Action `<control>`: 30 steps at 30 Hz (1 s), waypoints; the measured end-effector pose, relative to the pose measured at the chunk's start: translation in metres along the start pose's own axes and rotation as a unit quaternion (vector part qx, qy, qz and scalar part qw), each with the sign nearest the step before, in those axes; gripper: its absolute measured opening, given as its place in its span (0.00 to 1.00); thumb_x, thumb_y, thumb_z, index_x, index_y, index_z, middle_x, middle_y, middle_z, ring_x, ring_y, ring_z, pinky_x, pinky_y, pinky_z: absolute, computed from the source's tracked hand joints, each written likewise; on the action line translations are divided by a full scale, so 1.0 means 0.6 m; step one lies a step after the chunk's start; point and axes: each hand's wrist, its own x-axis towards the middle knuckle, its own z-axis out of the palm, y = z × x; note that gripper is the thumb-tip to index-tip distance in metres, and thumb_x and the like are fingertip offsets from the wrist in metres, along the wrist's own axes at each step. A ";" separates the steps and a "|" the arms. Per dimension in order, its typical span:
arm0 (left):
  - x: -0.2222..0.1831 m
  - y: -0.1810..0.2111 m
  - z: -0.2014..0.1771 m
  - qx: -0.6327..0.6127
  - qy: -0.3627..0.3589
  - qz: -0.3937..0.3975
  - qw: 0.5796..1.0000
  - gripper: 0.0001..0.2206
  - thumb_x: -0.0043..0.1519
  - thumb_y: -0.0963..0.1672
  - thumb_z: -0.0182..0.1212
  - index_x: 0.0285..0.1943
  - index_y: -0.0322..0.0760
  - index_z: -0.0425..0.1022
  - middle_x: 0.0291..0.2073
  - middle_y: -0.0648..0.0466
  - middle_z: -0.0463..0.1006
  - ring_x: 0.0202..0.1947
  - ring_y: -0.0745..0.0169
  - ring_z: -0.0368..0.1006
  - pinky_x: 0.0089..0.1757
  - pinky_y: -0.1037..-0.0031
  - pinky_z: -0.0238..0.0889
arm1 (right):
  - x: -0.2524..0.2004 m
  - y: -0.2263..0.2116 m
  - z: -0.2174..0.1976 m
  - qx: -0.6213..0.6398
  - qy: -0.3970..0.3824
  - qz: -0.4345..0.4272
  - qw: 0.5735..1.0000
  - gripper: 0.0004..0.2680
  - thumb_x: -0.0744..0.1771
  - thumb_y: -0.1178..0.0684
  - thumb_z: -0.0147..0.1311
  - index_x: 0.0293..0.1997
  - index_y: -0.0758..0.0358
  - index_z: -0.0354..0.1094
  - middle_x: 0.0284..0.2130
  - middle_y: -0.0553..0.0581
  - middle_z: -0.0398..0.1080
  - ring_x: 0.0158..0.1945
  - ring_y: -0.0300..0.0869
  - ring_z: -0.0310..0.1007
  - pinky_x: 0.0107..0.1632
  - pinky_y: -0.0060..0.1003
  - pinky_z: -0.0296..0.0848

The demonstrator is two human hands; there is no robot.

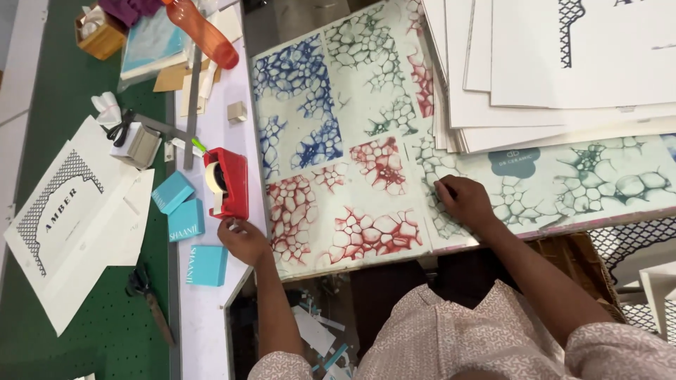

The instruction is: Assembling and folding a patterned paper gift bag labeled 'AMBER' at a workstation.

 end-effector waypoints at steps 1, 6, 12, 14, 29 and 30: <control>-0.002 0.000 -0.004 0.001 -0.001 0.000 1.000 0.08 0.67 0.39 0.58 0.54 0.29 0.70 0.49 0.44 0.73 0.40 0.50 0.75 0.37 0.67 0.71 | -0.002 0.001 0.001 0.001 -0.001 0.001 1.000 0.06 0.68 0.52 0.57 0.38 0.63 0.75 0.26 0.62 0.73 0.27 0.52 0.74 0.32 0.43 0.71; 0.000 0.001 -0.001 0.011 -0.006 -0.009 1.000 0.08 0.67 0.39 0.58 0.54 0.30 0.70 0.49 0.44 0.73 0.39 0.51 0.75 0.38 0.64 0.71 | -0.002 -0.001 -0.001 0.009 0.020 0.009 1.000 0.07 0.69 0.51 0.57 0.37 0.63 0.75 0.23 0.61 0.71 0.24 0.50 0.72 0.29 0.42 0.69; 0.000 0.020 -0.008 0.002 -0.010 -0.010 1.000 0.08 0.66 0.38 0.57 0.53 0.29 0.70 0.48 0.43 0.73 0.41 0.49 0.74 0.36 0.65 0.71 | -0.004 0.013 0.000 0.007 0.032 -0.002 0.999 0.09 0.69 0.50 0.59 0.32 0.64 0.73 0.17 0.57 0.66 0.18 0.44 0.65 0.25 0.39 0.63; -0.002 0.013 -0.007 0.006 -0.005 0.002 1.000 0.08 0.67 0.38 0.57 0.53 0.29 0.69 0.48 0.43 0.73 0.42 0.48 0.74 0.38 0.64 0.72 | -0.006 0.011 0.000 0.007 0.031 0.006 0.999 0.09 0.68 0.50 0.59 0.31 0.64 0.72 0.16 0.57 0.66 0.17 0.43 0.64 0.24 0.39 0.61; -0.015 0.013 -0.011 0.031 0.005 0.001 0.999 0.07 0.66 0.40 0.57 0.51 0.34 0.70 0.45 0.44 0.74 0.39 0.45 0.74 0.41 0.60 0.69 | 0.017 -0.434 0.062 0.565 -0.680 -0.074 0.461 0.30 0.72 0.30 0.32 0.71 0.70 0.59 0.64 0.66 0.67 0.64 0.52 0.71 0.67 0.46 0.69; -0.002 0.030 -0.007 -0.007 -0.004 -0.020 1.000 0.08 0.65 0.40 0.56 0.51 0.33 0.70 0.45 0.43 0.73 0.37 0.45 0.74 0.40 0.59 0.69 | -0.007 -0.510 0.029 0.561 -0.778 -0.105 0.261 0.32 0.72 0.28 0.23 0.77 0.64 0.54 0.69 0.59 0.63 0.70 0.46 0.67 0.72 0.39 0.67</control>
